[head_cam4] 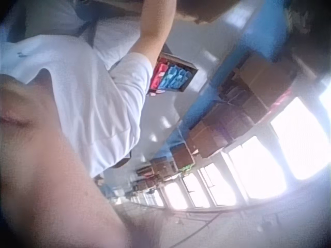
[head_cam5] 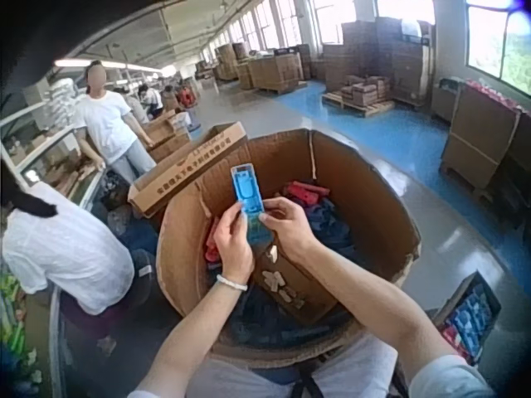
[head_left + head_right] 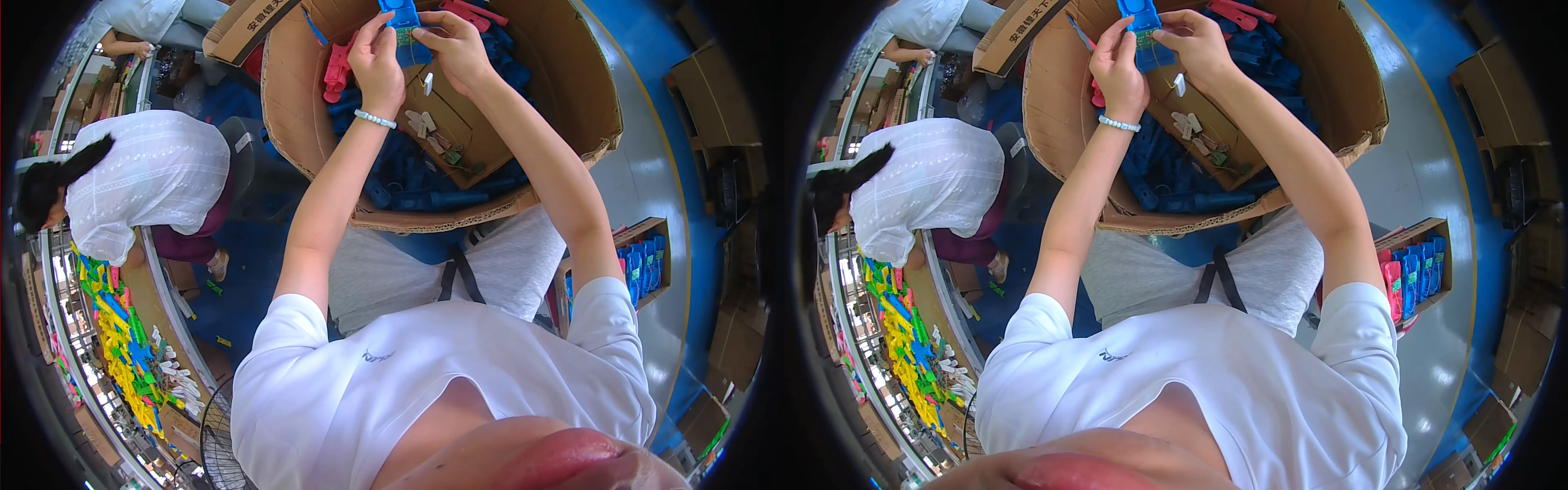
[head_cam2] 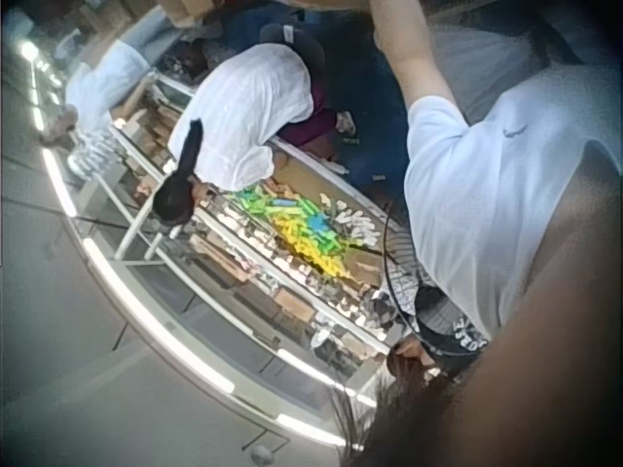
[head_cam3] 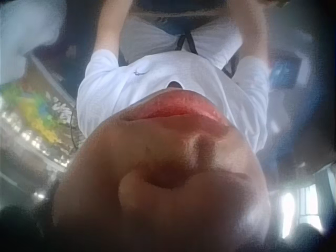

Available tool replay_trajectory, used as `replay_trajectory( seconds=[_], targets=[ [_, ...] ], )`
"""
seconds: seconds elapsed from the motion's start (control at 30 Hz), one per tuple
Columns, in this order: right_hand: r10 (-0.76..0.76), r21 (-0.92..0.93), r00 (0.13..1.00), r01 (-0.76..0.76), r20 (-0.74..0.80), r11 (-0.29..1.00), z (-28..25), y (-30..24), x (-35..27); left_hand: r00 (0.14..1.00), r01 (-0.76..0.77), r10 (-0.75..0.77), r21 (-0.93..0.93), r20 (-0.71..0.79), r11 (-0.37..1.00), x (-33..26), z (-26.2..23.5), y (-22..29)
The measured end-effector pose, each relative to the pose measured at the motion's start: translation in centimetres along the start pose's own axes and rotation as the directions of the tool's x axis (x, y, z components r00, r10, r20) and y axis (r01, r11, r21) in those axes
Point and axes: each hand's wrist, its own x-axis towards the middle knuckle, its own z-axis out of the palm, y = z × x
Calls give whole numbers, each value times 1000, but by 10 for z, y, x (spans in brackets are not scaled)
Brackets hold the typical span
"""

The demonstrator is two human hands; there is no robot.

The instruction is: The person assembles electronic toy components by taking plastic casings and circuit boards from a cardboard box, fitting the circuit boards and wires into the casings by hand, and placing the assembled units into an adjacent tray.

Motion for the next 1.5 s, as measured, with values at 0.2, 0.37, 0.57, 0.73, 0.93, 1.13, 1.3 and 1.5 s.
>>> replay_trajectory(
  seconds=[0.2,0.37,0.57,0.73,0.93,1.13,1.3,1.5],
  targets=[
    [59,-58,998,-59,-4,997,-8,-6,3,999,-3,-5,141,50,990,-1,2,7],
    [73,-113,997,-74,-17,991,-5,-10,-1,998,45,-48,87,37,995,-3,-2,5],
    [64,-88,994,-55,92,995,-18,-10,5,993,116,-117,-143,2,983,3,2,4],
    [161,-196,919,-95,360,976,-36,-26,13,975,222,-205,-359,87,907,18,-11,20],
    [145,-639,898,174,415,749,-29,12,6,990,137,-123,-387,62,912,24,-19,16],
    [103,-747,950,162,295,644,-41,-2,6,989,135,-145,-347,-3,928,19,-15,29],
    [-245,-779,942,330,231,533,-38,-11,9,943,333,-326,-242,72,911,16,-33,3],
    [-573,-795,805,444,151,414,-37,-25,11,869,450,-451,54,203,891,1,-17,6]
  ],
)
